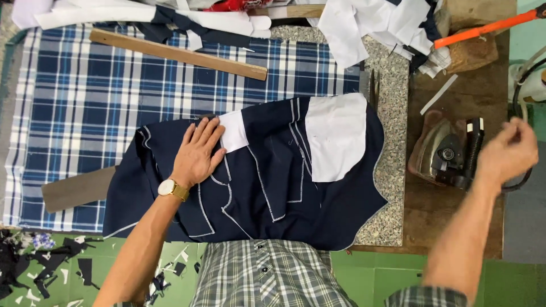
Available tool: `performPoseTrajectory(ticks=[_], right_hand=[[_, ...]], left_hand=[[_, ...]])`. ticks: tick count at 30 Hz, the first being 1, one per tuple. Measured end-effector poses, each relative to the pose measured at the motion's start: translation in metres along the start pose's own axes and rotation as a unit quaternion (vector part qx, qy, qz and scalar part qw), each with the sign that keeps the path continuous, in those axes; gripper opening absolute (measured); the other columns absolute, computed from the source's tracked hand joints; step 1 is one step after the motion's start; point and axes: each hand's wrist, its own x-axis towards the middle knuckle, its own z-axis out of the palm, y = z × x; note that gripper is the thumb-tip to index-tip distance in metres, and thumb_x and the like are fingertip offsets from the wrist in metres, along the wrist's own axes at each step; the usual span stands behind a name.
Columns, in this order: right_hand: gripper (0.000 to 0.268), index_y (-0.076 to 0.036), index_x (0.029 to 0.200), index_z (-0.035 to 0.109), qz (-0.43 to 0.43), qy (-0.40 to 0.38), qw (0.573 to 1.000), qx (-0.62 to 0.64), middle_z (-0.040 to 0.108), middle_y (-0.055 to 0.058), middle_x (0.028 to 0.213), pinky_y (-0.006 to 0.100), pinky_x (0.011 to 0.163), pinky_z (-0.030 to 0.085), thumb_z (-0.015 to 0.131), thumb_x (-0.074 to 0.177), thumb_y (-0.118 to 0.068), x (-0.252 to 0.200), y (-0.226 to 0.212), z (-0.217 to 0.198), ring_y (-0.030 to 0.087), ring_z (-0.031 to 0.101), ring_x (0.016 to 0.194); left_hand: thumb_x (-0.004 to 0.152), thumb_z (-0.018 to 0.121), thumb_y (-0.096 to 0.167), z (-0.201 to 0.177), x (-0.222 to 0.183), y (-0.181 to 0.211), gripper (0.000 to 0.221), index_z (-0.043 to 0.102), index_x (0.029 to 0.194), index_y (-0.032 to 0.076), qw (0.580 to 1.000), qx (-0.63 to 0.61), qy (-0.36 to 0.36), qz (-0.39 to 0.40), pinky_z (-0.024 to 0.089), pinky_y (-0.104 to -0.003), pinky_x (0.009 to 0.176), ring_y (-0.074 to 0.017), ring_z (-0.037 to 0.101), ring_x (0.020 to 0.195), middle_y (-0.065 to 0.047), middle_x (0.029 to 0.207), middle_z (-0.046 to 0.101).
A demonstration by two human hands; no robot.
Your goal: Smoothing, marking with chalk, and ironing a dark blue garment piece on a pressing station.
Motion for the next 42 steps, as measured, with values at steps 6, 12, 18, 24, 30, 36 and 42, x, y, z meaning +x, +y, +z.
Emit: performPoseTrajectory(ticks=[6,12,18,24,30,36,42], right_hand=[[0.015,0.0,0.121,0.082,-0.047,-0.101,0.994,-0.021,0.077,0.019,0.121,0.046,0.099,0.041,0.081,0.105,-0.002,-0.049,0.009,-0.021,0.035,0.067,0.115],[0.012,-0.008,0.106,0.079,-0.101,-0.132,0.967,0.192,0.071,0.012,0.106,0.041,0.096,0.05,0.081,0.095,-0.006,-0.034,-0.151,-0.001,0.033,0.067,0.103],[0.009,-0.017,0.098,0.077,-0.186,-0.143,0.933,0.273,0.064,0.003,0.087,0.038,0.074,0.054,0.079,0.089,-0.015,-0.028,-0.277,0.064,0.027,0.066,0.081],[0.005,-0.019,0.098,0.076,-0.222,-0.197,0.921,0.251,0.062,-0.001,0.089,0.033,0.07,0.052,0.075,0.093,-0.018,-0.03,-0.323,0.113,0.021,0.065,0.08],[0.009,-0.019,0.088,0.074,-0.252,-0.267,0.901,0.233,0.063,-0.001,0.088,0.034,0.065,0.054,0.072,0.095,-0.025,-0.045,-0.317,0.15,0.022,0.066,0.078],[0.013,-0.017,0.078,0.063,-0.175,-0.288,0.916,0.22,0.055,-0.001,0.076,0.034,0.06,0.052,0.07,0.089,-0.016,-0.029,-0.32,0.146,0.022,0.062,0.074],[0.014,-0.016,0.082,0.057,0.026,-0.208,0.947,0.244,0.053,0.001,0.072,0.038,0.065,0.053,0.065,0.092,-0.011,0.002,-0.277,0.166,0.028,0.063,0.069]], left_hand=[[0.109,0.036,0.047,0.001,0.001,-0.002,0.061,0.048,0.155,0.01,1.0,0.004,-0.007,0.007,0.021,-0.049,0.126,-0.0309,0.031,0.155,-0.01,0.165,0.04],[0.109,0.033,0.054,0.01,-0.004,-0.004,0.062,0.043,0.157,0.016,0.999,0.015,-0.031,-0.018,0.015,-0.048,0.128,-0.0275,0.026,0.156,-0.007,0.168,0.034],[0.108,0.035,0.054,0.008,-0.002,-0.002,0.062,0.044,0.156,0.016,0.999,0.032,-0.026,-0.021,0.017,-0.048,0.127,-0.0275,0.029,0.156,-0.008,0.167,0.037],[0.107,0.036,0.056,0.013,-0.003,-0.003,0.063,0.044,0.156,0.019,0.999,0.021,-0.024,-0.034,0.018,-0.048,0.127,-0.0267,0.03,0.155,-0.006,0.166,0.038],[0.106,0.036,0.056,0.014,-0.003,-0.001,0.062,0.045,0.156,0.021,0.999,0.011,-0.023,-0.044,0.018,-0.047,0.127,-0.0248,0.028,0.156,-0.004,0.166,0.038],[0.106,0.036,0.058,0.012,-0.003,-0.001,0.062,0.044,0.156,0.022,0.998,0.003,-0.029,-0.046,0.017,-0.048,0.128,-0.024,0.028,0.156,-0.002,0.167,0.037],[0.106,0.037,0.057,0.009,0.0,0.0,0.061,0.047,0.154,0.021,0.999,-0.003,-0.014,-0.042,0.018,-0.047,0.127,-0.0238,0.03,0.155,-0.003,0.165,0.04]])
